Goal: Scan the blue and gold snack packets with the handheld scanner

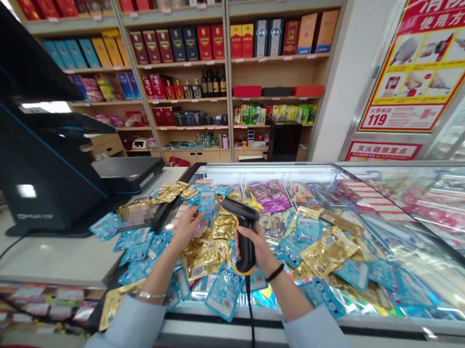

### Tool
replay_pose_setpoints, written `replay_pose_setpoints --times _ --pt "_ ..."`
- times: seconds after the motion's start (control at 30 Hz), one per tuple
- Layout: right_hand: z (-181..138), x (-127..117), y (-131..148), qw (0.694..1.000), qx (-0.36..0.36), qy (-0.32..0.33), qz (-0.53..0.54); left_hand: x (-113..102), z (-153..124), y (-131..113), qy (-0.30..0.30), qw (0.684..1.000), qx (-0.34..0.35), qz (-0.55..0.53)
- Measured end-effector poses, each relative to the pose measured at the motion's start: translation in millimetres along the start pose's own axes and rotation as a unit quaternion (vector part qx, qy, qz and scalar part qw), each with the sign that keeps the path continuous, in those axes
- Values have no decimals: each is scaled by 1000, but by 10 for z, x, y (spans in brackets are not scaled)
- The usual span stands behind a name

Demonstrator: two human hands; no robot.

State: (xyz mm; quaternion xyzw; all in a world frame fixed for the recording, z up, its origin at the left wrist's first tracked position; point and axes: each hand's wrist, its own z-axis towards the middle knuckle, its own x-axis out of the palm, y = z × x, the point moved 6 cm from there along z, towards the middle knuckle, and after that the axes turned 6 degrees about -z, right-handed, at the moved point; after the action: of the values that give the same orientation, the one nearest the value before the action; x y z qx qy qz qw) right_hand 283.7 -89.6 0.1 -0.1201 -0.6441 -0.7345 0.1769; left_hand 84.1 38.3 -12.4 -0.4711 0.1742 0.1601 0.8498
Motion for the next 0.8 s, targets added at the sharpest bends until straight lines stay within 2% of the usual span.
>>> replay_pose_setpoints --times 0.2,0.5,0.8 --pt "-36 30 -75 999 12 29 -19 -34 3 -22 -26 999 23 27" --pt "-43 -1 -54 999 17 17 -25 -42 -29 -111 -32 998 46 24" --pt "-51 -12 -56 999 18 19 -21 -21 -26 -95 -21 999 38 18"
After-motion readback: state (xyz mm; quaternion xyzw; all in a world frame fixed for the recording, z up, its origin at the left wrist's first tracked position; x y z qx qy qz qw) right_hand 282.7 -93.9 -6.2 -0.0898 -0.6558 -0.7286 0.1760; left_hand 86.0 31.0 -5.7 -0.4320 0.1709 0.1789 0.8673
